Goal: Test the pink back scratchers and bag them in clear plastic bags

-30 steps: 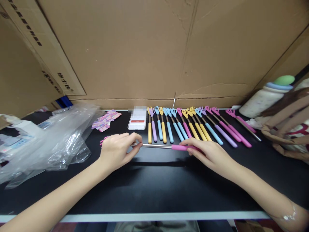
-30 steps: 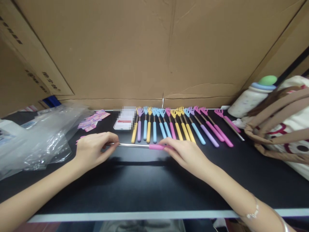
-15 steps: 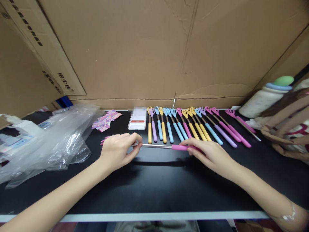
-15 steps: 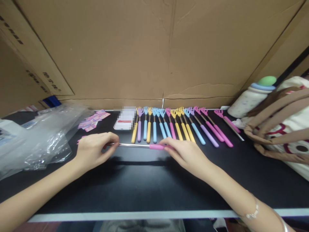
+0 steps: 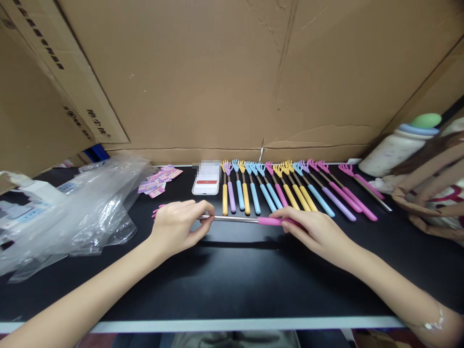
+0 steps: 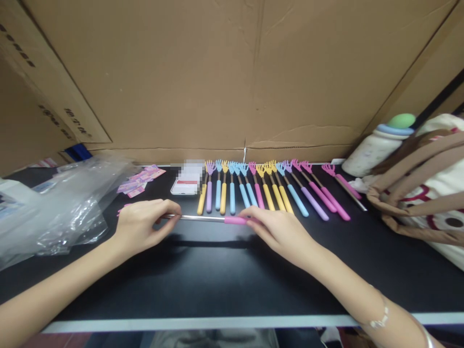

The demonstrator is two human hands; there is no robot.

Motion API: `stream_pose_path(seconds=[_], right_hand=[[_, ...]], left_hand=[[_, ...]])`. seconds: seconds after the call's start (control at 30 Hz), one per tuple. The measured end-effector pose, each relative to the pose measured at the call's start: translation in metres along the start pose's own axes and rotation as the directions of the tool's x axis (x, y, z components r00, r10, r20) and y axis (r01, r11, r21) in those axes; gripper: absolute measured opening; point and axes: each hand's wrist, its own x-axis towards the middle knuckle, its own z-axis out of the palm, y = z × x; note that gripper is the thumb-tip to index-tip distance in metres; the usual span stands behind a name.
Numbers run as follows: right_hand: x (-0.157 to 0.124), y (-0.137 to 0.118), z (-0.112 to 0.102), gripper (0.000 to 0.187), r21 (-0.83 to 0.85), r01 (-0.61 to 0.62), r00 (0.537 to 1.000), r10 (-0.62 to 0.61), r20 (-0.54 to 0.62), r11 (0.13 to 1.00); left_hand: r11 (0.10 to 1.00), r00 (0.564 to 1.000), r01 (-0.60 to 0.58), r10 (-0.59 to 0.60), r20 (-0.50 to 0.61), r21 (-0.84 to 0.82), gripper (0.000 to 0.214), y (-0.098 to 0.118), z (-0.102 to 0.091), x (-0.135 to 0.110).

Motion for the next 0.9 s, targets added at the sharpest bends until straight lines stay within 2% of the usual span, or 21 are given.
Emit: stream_pose_path(seconds=[0.7,0.9], right_hand=[[0.0008,-0.0011,-0.0001,0.024,-0.042,0.003,1.0,-0.005,-0.03,0.999],[0.0,-0.0018,-0.0003,0.024,-0.037,-0.004,1.0,0.003,-0.019,0.999]], left_hand=[[1.0,0.999,0.01,-0.009,0.047,-0.025,0.019,-0.0023,0.0008,-0.002],[1.0,1.0,0.005,-0.004,0.03,-0.025,0.018,-0.0017,0.0005,-0.0014]])
